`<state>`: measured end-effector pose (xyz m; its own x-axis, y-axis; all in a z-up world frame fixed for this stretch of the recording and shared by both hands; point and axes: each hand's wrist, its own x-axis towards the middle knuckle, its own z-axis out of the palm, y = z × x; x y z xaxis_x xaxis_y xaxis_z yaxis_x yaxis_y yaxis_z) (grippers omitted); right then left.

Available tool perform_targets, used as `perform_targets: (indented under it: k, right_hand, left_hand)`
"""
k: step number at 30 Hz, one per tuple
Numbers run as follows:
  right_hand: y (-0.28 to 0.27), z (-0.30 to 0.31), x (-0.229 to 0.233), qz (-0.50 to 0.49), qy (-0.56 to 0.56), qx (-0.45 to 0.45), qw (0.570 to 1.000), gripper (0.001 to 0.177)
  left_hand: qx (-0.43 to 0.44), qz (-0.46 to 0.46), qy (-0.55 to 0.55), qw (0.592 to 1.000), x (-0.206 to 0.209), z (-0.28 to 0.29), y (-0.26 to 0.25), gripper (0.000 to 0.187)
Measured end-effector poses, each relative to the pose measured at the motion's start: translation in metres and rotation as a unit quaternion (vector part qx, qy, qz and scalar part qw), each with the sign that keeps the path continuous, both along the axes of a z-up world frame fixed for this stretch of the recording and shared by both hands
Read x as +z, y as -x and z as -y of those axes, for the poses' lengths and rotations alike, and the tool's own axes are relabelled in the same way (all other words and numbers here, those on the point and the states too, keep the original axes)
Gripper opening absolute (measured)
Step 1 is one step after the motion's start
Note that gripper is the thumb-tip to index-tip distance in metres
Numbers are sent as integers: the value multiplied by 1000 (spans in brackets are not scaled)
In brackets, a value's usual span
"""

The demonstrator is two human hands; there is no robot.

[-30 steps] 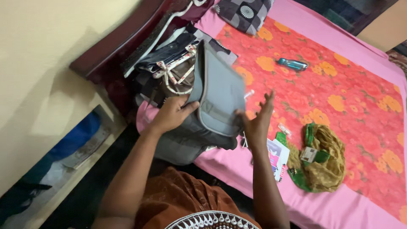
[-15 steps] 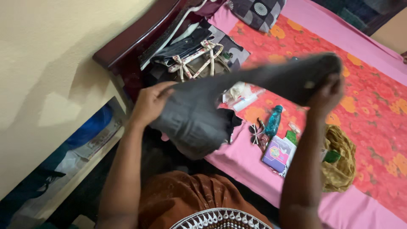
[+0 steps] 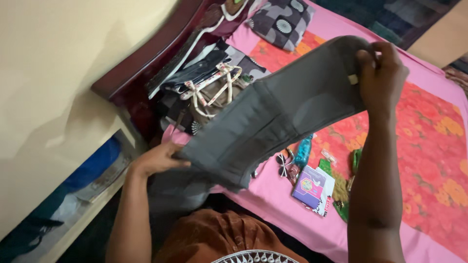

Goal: The person organizes various items on a bed and a shelf. They fold a grey pouch, place a white cloth into a plastic bag, and arrange small boxes, papers, and a water bottle on the surfaces.

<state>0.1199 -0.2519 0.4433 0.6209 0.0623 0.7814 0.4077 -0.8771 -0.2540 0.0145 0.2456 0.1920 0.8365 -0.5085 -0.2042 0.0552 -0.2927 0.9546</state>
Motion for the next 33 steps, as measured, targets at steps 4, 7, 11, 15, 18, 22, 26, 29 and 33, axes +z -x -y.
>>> perform_targets:
  k: [4,7,11,15,18,22,26,29,33]
  right_hand:
    - [-24,9,-15,-64,-68,-9,996,20]
    - [-62,1,-53,-132,-34,-20,990,19]
    - [-58,-57,-96,-212,38,176,961,39]
    - [5,-101,-46,-400,-41,447,799,47]
    - [50,-139,-21,-328,129,381,855,53]
    - [62,-167,-2,-229,193,279,912,36]
    - [59,-174,12,-109,191,293,931,31]
    - [54,-165,37,-52,204,273,939,26]
    - [42,-151,85,49,264,263,927,33]
  left_hand:
    - [-33,69,-39,996,47,15,22,47]
    - [11,183,-108,977,103,34,22,40]
    - [92,368,132,916,145,72,3,36]
    - [177,494,74,848,153,108,-19,33]
    - [216,492,43,842,157,121,-25,37]
    - [304,560,-37,769,163,113,-21,42]
    - [239,561,-35,792,137,75,-19,56]
    - [164,420,-42,892,92,74,-25,73]
    - [187,148,232,943,44,113,-16,75]
